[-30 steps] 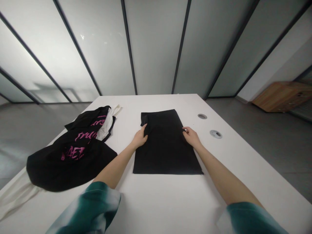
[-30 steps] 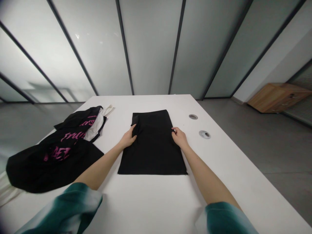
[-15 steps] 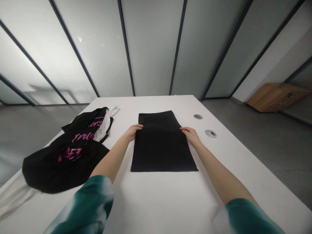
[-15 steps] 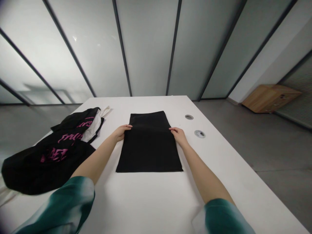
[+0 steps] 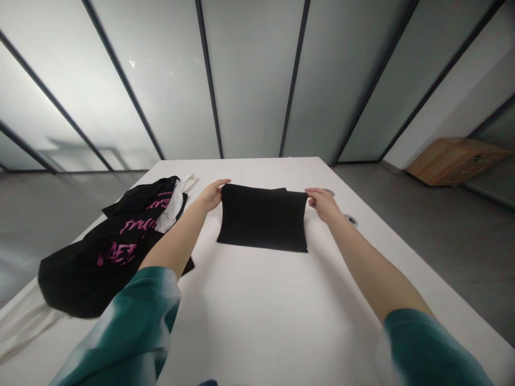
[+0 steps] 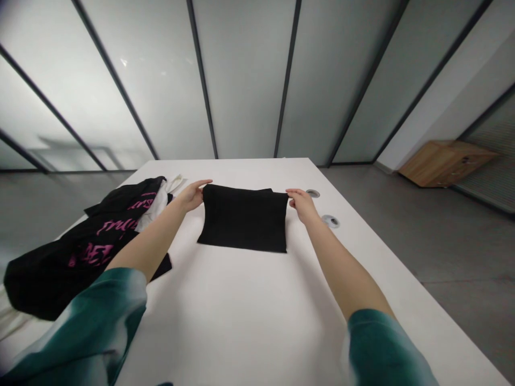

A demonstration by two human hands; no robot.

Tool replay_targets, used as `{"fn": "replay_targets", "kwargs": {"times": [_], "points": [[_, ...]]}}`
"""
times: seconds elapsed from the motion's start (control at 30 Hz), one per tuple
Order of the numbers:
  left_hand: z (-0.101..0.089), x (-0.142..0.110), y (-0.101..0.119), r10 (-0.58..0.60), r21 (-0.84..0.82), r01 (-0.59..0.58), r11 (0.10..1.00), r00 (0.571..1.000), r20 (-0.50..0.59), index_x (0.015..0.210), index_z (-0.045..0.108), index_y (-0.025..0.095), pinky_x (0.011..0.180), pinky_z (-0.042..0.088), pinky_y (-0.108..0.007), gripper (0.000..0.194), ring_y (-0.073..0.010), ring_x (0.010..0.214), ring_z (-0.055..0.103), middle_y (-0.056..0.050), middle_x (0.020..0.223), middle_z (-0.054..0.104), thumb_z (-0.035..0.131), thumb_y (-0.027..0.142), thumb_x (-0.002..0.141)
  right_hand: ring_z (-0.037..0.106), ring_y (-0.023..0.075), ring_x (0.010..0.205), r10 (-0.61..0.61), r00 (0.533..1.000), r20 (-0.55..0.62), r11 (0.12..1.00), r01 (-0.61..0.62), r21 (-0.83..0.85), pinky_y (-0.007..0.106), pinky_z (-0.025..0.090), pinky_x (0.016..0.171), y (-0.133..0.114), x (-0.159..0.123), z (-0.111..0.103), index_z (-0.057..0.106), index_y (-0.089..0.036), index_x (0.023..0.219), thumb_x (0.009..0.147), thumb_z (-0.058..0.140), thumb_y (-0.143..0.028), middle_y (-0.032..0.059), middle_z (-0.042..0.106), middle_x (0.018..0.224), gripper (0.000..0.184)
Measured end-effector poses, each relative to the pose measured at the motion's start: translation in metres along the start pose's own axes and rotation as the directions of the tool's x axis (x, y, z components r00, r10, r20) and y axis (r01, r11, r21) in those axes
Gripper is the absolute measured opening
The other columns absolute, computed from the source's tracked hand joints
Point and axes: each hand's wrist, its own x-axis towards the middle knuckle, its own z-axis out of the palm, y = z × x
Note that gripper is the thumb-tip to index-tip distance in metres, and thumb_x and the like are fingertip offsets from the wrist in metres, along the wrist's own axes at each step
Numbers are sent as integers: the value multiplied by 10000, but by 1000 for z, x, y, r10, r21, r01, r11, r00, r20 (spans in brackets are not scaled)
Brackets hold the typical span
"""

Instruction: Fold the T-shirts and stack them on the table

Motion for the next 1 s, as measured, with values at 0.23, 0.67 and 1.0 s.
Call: {"fn": "replay_targets", "kwargs": {"times": [0.23,0.67,1.0], "points": [[12,31,82,254,132,-260,956,965,64,1179,610,139,863,480,-372,464,-208,848,656,-45,856,648,602,453,837,564,97,585,-77,997,6,993,77,93,213,418,534,-77,57,22,612,-212,861,706,641,-265,-24,583,707,167],[-47,-64,-45,-82,590,66,805,997,-1,939,681,189,928,457,-378,321,-252,998,661,-72,931,737,705,391,691,618,174,629,76,969,234,853,59,-519,284,473,627,45,-42,-30,708,-193,843,764,605,-320,26,690,673,181],[-11,-43,-93,280,872,26,490,942,-185,1151,608,182,913,483,-400,358,-262,1045,639,-126,1168,674,587,348,834,670,244,931,-102,986,130,511,164,-844,332,488,808,50,-35,16,708,-164,1074,897,546,-378,124,715,1011,322]]}}
